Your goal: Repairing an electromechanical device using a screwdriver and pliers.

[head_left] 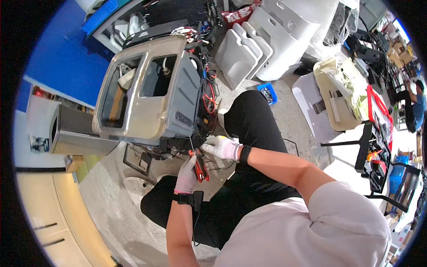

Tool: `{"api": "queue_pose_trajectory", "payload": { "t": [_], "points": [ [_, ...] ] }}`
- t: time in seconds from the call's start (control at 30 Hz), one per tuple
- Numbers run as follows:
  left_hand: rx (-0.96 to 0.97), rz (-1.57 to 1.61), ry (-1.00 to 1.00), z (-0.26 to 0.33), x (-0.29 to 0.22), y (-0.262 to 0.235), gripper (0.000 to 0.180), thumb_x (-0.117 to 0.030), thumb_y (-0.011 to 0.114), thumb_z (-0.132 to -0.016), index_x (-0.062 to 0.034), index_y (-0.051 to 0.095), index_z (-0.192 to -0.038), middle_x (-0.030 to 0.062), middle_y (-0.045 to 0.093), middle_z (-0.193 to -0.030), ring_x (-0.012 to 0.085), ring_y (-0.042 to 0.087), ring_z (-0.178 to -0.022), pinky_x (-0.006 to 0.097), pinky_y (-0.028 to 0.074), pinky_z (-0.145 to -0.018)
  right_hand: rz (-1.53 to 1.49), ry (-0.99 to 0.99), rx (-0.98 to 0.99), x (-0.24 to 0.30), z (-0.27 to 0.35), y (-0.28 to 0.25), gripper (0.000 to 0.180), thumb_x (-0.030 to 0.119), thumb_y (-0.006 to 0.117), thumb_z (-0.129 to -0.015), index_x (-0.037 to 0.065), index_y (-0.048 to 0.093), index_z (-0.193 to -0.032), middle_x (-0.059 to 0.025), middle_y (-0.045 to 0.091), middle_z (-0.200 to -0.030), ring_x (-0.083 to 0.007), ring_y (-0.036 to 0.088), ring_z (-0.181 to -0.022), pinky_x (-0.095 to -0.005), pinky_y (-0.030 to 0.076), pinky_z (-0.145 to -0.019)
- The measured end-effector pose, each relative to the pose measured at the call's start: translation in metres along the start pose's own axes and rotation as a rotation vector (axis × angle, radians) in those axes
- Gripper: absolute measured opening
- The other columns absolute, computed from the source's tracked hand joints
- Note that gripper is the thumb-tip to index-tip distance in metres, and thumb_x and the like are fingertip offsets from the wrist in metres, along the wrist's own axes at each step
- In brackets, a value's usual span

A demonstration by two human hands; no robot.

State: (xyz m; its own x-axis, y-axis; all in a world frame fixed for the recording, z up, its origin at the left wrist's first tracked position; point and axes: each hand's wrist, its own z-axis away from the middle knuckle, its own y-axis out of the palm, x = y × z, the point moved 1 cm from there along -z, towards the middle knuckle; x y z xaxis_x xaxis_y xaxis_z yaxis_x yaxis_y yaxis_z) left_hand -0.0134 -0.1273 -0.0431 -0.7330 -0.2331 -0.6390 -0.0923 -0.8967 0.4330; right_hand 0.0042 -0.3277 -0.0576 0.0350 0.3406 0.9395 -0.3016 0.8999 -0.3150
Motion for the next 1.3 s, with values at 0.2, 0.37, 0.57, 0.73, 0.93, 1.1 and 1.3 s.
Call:
{"api": "queue_pose_trajectory", "payload": {
  "t": [0.2, 0.37, 0.57, 0.73, 0.93, 1.1, 1.3],
  "points": [
    [0.089, 0.037, -0.009, -0.018, 0.015, 0.004, 0.035, -0.019, 0.045, -0.097, -0.0002, 0.043, -0.127, 0.0127, 0.055, -0.113, 0.0249, 0.058, -0.100, 0.041, 0.047, -0.088, 0.035, 0.097, -0.001, 0.006, -0.005, 0.007, 0.041, 0.038, 0.047, -0.088, 0.002, 0.067, -0.092, -0.0233, 0.064, -0.089, -0.0400, 0.061, -0.087, -0.0442, 0.047, -0.077],
    [0.134, 0.083, -0.015, -0.028, 0.019, 0.022, 0.036, -0.029, 0.045, -0.097, -0.0055, 0.046, -0.125, 0.0090, 0.056, -0.115, 0.0249, 0.056, -0.101, 0.043, 0.046, -0.087, 0.049, 0.113, -0.077, -0.012, -0.016, 0.018, 0.041, 0.035, 0.044, -0.088, 0.000, 0.064, -0.091, -0.0236, 0.064, -0.089, -0.0402, 0.060, -0.089, -0.0464, 0.046, -0.078],
    [0.027, 0.178, -0.062, -0.037, 0.013, 0.038, 0.039, -0.024, 0.039, -0.099, -0.0034, 0.041, -0.132, 0.0092, 0.048, -0.127, 0.0234, 0.047, -0.118, 0.041, 0.036, -0.101, -0.093, 0.227, -0.130, 0.000, -0.016, 0.010, 0.039, 0.035, 0.044, -0.088, 0.003, 0.064, -0.099, -0.0216, 0.064, -0.095, -0.0389, 0.060, -0.094, -0.0443, 0.046, -0.082],
    [0.056, 0.182, -0.086, -0.050, 0.014, 0.042, 0.036, -0.021, 0.039, -0.099, -0.0053, 0.041, -0.131, 0.0094, 0.048, -0.128, 0.0247, 0.046, -0.120, 0.042, 0.037, -0.101, -0.021, 0.301, -0.139, 0.003, -0.015, 0.007, 0.043, 0.035, 0.047, -0.087, 0.002, 0.058, -0.112, -0.0238, 0.063, -0.100, -0.0395, 0.059, -0.098, -0.0450, 0.046, -0.083],
    [0.010, 0.173, -0.029, -0.061, 0.024, 0.041, 0.036, -0.016, 0.041, -0.097, -0.0050, 0.038, -0.131, 0.0124, 0.047, -0.128, 0.0264, 0.049, -0.118, 0.041, 0.041, -0.098, 0.025, 0.249, -0.199, 0.016, -0.011, -0.004, 0.045, 0.035, 0.048, -0.087, 0.001, 0.055, -0.115, -0.0258, 0.060, -0.105, -0.0411, 0.058, -0.098, -0.0462, 0.045, -0.084],
    [-0.057, 0.149, 0.049, -0.064, 0.028, 0.058, 0.038, -0.016, 0.044, -0.096, -0.0048, 0.038, -0.131, 0.0131, 0.047, -0.127, 0.0272, 0.049, -0.118, 0.042, 0.043, -0.097, 0.129, 0.247, -0.207, 0.002, -0.011, -0.010, 0.044, 0.036, 0.048, -0.087, 0.001, 0.058, -0.111, -0.0259, 0.060, -0.106, -0.0411, 0.058, -0.099, -0.0458, 0.045, -0.084],
    [-0.041, 0.421, 0.041, -0.072, 0.024, 0.085, 0.030, -0.007, 0.046, -0.094, -0.0002, 0.047, -0.123, 0.0113, 0.053, -0.117, 0.0233, 0.054, -0.106, 0.036, 0.046, -0.088, 0.083, 0.259, -0.292, -0.010, -0.012, -0.024, 0.045, 0.038, 0.048, -0.088, 0.001, 0.060, -0.110, -0.0252, 0.061, -0.105, -0.0397, 0.058, -0.101, -0.0443, 0.045, -0.087]
  ]
}}
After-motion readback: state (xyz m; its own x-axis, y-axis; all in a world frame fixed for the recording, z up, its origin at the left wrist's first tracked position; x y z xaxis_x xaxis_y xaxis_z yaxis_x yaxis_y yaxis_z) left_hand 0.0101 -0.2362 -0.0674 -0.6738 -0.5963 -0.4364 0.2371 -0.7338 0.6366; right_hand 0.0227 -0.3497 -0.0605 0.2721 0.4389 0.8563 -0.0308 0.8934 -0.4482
